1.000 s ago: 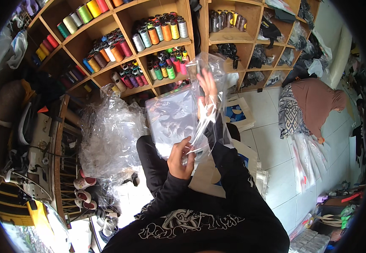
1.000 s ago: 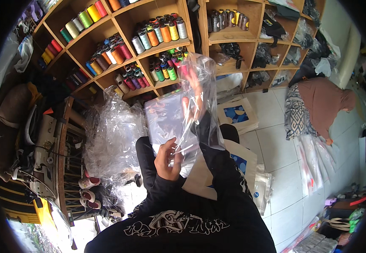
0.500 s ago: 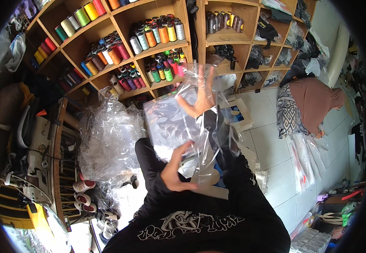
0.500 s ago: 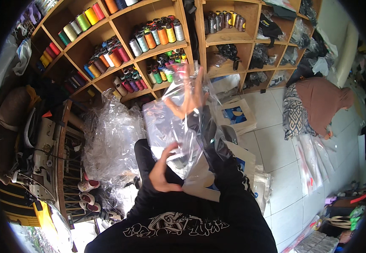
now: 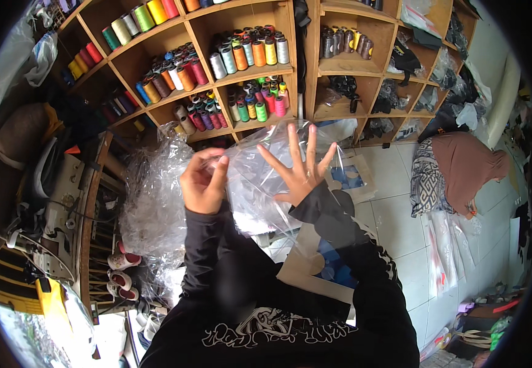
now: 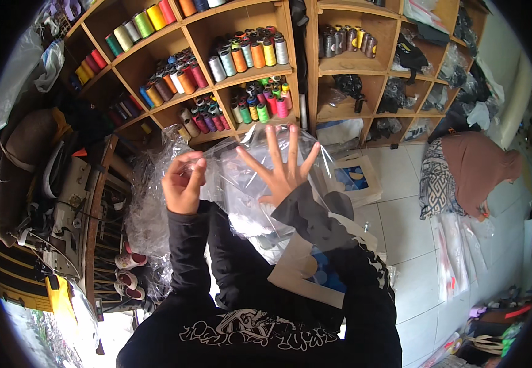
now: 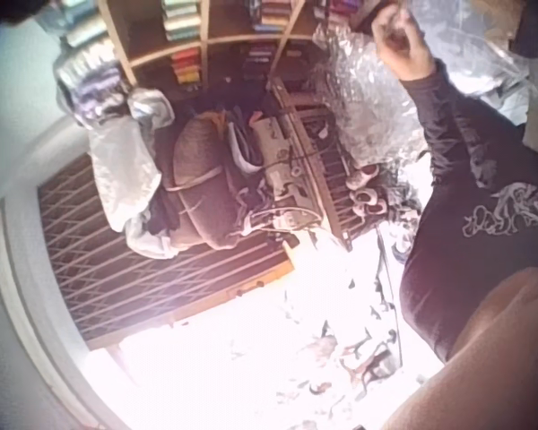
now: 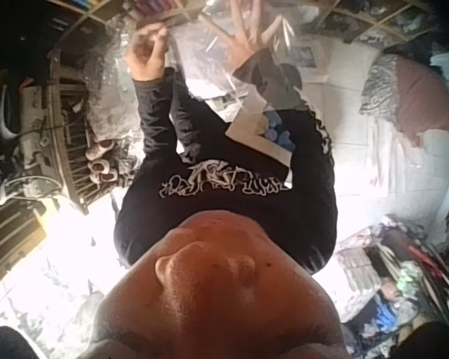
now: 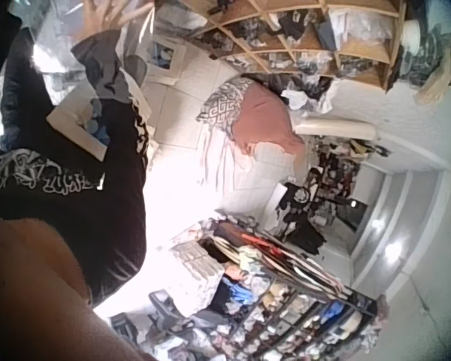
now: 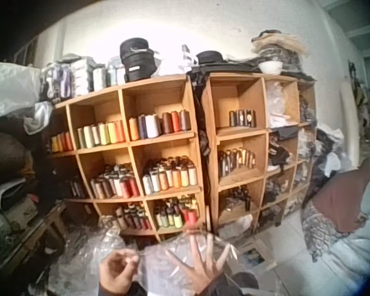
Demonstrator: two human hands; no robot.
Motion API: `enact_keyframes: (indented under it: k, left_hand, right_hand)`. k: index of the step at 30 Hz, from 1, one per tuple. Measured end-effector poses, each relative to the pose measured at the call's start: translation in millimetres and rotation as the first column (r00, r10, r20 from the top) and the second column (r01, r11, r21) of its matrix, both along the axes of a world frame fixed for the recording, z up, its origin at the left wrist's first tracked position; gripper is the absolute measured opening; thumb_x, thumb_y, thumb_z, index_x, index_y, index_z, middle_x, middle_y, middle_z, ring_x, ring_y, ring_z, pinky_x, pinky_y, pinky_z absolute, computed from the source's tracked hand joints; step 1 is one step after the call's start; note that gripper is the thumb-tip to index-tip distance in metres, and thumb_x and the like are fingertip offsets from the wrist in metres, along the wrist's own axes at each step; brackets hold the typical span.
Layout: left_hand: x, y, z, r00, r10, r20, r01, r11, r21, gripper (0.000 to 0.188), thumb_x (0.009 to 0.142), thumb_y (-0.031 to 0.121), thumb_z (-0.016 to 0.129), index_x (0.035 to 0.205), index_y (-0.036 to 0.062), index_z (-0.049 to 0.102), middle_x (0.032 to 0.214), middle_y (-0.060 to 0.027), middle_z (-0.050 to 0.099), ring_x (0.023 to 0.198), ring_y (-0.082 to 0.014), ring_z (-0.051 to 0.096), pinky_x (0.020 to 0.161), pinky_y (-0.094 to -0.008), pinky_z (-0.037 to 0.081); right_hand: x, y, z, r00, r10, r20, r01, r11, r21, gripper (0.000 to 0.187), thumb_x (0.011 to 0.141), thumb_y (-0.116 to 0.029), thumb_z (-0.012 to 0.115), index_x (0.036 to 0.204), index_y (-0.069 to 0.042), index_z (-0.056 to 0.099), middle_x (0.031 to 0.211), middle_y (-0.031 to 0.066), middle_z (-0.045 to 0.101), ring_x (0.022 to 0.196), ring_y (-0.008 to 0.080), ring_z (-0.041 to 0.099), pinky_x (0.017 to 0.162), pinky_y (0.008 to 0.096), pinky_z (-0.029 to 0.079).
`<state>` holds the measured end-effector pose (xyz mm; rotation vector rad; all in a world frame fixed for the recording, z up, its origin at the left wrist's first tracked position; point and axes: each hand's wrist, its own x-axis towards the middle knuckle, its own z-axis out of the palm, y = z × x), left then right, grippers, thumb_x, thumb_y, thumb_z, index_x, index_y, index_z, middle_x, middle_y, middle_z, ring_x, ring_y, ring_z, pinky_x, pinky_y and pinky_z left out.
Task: The person folds canvas tote bags by hand, inserts them into clear plastic sleeves, and stacks the packaged bags.
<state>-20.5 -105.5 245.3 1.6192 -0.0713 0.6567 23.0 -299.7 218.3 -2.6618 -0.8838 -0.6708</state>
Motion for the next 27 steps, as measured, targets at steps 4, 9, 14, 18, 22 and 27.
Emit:
enact_keyframes:
  k: [4,9,14,18,22,27]
  left_hand:
    - [2.0,1.9,7.3,0.999,0.024,0.032,-0.025,0.999,0.048,0.036,0.082,0.005,0.064,0.114,-0.0010,0.051,0.068,0.0014,0.054,0.057,-0.0045,0.049,0.053,-0.0183,0.039]
    - [7.3,7.6,-3.1,0.999,-0.046,0.027,0.044,0.998,0.048,0.049,0.084,0.006,0.060,0.127,0.0000,0.038,0.072,-0.0018,0.055,0.066,-0.0078,0.052,0.061,-0.0208,0.042]
    - [5.1,-3.3,-9.8,0.985,-0.169,0.015,0.170,0.985,-0.034,0.053,0.085,0.006,0.058,0.131,0.0012,0.031,0.078,-0.0029,0.055,0.068,-0.0084,0.053,0.064,-0.0206,0.043]
    - [-0.7,-8.7,-24.8,0.946,-0.318,0.055,0.322,0.912,-0.255,0.073,0.083,0.027,0.063,0.139,0.0094,0.019,0.106,-0.0099,0.052,0.099,-0.0189,0.051,0.082,-0.0340,0.044]
    - [-12.6,-17.7,-41.2,0.878,-0.473,0.066,0.445,0.760,-0.474,0.095,0.076,0.076,0.034,0.142,0.0105,0.015,0.140,-0.0141,0.031,0.128,-0.0328,0.029,0.104,-0.0442,0.027]
    - [-9.2,2.5,-34.4,0.880,-0.447,0.161,0.427,0.597,-0.679,0.100,0.074,0.080,0.027,0.140,0.0062,0.019,0.129,-0.0250,0.040,0.121,-0.0351,0.040,0.100,-0.0454,0.032]
  right_hand:
    - [1.6,-17.1,0.4,0.999,-0.027,-0.041,0.024,0.997,-0.068,0.103,0.053,-0.040,0.081,0.139,-0.041,0.023,0.147,0.0182,0.004,0.132,0.0495,0.002,0.086,0.0775,0.010]
    - [-0.7,5.7,-9.2,0.925,0.381,-0.018,-0.314,0.786,0.533,0.070,0.074,-0.010,0.066,0.136,-0.007,0.033,0.135,0.0214,0.037,0.119,0.0352,0.043,0.098,0.0450,0.033]
    - [-4.0,16.4,-12.9,0.893,0.420,0.162,-0.396,0.561,0.727,0.059,0.072,-0.010,0.068,0.125,0.001,0.044,0.122,0.0198,0.051,0.112,0.0351,0.051,0.093,0.0373,0.040]
    - [-12.5,22.0,-0.3,0.931,0.354,0.092,-0.307,0.621,0.721,0.078,0.067,-0.035,0.072,0.131,-0.005,0.038,0.134,0.0212,0.036,0.123,0.0403,0.035,0.097,0.0531,0.028]
    - [-11.6,30.5,-9.1,0.973,0.228,-0.042,-0.173,0.832,0.527,0.120,0.044,-0.066,0.074,0.142,-0.024,0.019,0.147,0.0240,-0.001,0.130,0.0548,0.003,0.089,0.0751,0.011]
    - [-31.0,16.2,7.8,0.950,0.287,-0.126,-0.246,0.931,0.270,0.119,0.038,-0.071,0.072,0.141,-0.035,0.023,0.147,0.0228,-0.001,0.131,0.0512,-0.005,0.086,0.0783,0.008]
